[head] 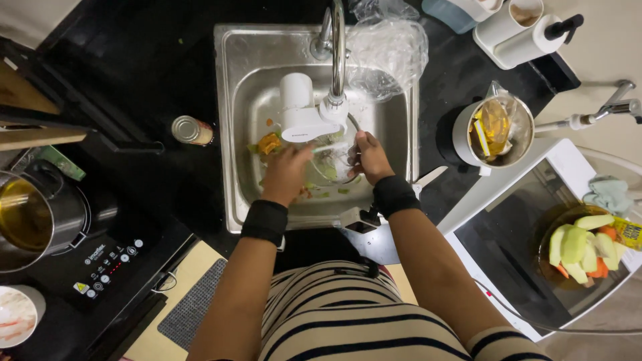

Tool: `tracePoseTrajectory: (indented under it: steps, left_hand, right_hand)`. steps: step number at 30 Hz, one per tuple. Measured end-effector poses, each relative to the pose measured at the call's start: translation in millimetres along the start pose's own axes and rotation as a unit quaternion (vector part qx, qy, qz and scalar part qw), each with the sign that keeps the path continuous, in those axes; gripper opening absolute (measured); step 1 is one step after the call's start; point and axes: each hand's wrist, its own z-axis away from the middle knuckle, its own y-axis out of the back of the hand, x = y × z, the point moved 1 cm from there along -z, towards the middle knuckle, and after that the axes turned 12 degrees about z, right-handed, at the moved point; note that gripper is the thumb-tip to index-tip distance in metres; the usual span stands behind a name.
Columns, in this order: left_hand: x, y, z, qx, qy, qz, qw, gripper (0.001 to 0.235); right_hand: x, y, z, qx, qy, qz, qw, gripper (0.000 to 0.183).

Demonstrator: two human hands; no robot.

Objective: The person places a plastic bag into the refrigerator and closes the door. They then wipe the refrigerator door with a blue cloth. The person moves a plate of sliced vegetables to the microwave, then returns to the sink to wash a metal strainer under running water using a toothbrush.

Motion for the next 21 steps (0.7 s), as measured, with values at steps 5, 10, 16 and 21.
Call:
tracePoseTrajectory:
  steps: [5,10,16,21]
  left_hand:
    - [-13,8,5,0.05,0.052,-0.058,0.996,0.023]
    - [-2,5,12,-0.001,-0.062,-0.046,0.997,0.046]
    - [-18,7,5,0.065,-0.019,-0.073,0.995,0.042]
    - [-19,0,9,0.025,-0.066,-0.041,0.997,0.045]
  right_hand:
    - [23,3,-13,0.02,-0.012,0.008,1.0,0.034]
    - [28,7,-14,0.036,-0.017,0.014,0.999,0.031]
    - [-4,-6,12,0.035,-0.025,0.059,0.997,0.042]
    - [-18,-8,17,0.014,-0.006,0.126,0.992,0.048]
